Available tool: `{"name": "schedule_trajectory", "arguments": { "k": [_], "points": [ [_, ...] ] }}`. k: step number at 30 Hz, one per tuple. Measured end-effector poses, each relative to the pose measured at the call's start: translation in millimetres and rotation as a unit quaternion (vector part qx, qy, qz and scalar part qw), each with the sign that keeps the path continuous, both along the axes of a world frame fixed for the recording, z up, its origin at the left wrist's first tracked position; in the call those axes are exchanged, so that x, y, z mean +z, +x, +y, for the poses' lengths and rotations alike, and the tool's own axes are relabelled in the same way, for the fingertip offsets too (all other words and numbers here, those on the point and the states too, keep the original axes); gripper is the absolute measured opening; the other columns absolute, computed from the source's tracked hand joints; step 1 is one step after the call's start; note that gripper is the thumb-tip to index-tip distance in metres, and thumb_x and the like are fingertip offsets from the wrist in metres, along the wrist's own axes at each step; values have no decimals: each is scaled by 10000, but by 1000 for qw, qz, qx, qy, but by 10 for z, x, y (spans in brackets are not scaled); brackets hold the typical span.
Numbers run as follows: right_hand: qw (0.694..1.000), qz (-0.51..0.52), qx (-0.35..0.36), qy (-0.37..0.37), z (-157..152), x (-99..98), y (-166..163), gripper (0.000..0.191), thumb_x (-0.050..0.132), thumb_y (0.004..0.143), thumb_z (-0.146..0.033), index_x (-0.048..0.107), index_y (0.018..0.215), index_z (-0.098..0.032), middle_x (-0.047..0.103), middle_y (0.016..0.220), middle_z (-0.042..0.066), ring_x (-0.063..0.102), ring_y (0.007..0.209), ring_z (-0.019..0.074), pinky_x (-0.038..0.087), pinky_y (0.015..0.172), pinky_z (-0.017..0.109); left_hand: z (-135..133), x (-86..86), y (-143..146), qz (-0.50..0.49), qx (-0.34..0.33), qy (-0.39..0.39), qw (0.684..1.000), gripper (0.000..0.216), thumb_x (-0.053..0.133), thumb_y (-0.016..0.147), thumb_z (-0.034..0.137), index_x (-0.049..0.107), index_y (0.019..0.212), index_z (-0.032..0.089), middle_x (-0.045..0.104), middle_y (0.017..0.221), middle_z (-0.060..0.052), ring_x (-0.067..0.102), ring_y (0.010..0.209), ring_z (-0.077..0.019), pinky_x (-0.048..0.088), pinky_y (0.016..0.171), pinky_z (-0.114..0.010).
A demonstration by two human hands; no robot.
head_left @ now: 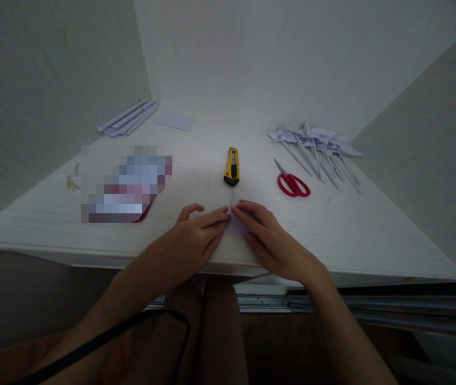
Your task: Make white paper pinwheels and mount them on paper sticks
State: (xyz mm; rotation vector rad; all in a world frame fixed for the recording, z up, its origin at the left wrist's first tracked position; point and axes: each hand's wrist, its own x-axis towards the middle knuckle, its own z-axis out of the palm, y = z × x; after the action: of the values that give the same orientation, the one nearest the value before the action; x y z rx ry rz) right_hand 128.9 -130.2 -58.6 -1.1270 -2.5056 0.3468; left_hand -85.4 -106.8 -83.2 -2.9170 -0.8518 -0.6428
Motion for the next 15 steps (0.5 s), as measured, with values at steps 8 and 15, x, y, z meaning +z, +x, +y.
{"name": "schedule_trajectory", "arguments": {
  "k": [8, 15],
  "points": [
    [1000, -12, 0, 6, -5, 8, -5, 519, 337, 883, -141, 243, 1391, -183, 319, 1373, 139, 274, 1306, 219, 317, 1063, 477, 17, 3, 6, -8, -4, -12, 1000, 304, 325, 911, 127, 537, 1128, 127, 548, 1243, -102, 420, 1218, -152, 287, 1004, -384],
    [1000, -6, 3, 6, -8, 9, -8, 543, 342, 875, -140, 229, 1401, -217, 337, 1369, 138, 287, 1302, 247, 329, 1041, 518, 4, 35, 6, -8, -8, 0, 1000, 301, 321, 920, 140, 555, 1108, 122, 552, 1237, -91, 427, 1205, -155, 290, 1001, -380]
  ]
}}
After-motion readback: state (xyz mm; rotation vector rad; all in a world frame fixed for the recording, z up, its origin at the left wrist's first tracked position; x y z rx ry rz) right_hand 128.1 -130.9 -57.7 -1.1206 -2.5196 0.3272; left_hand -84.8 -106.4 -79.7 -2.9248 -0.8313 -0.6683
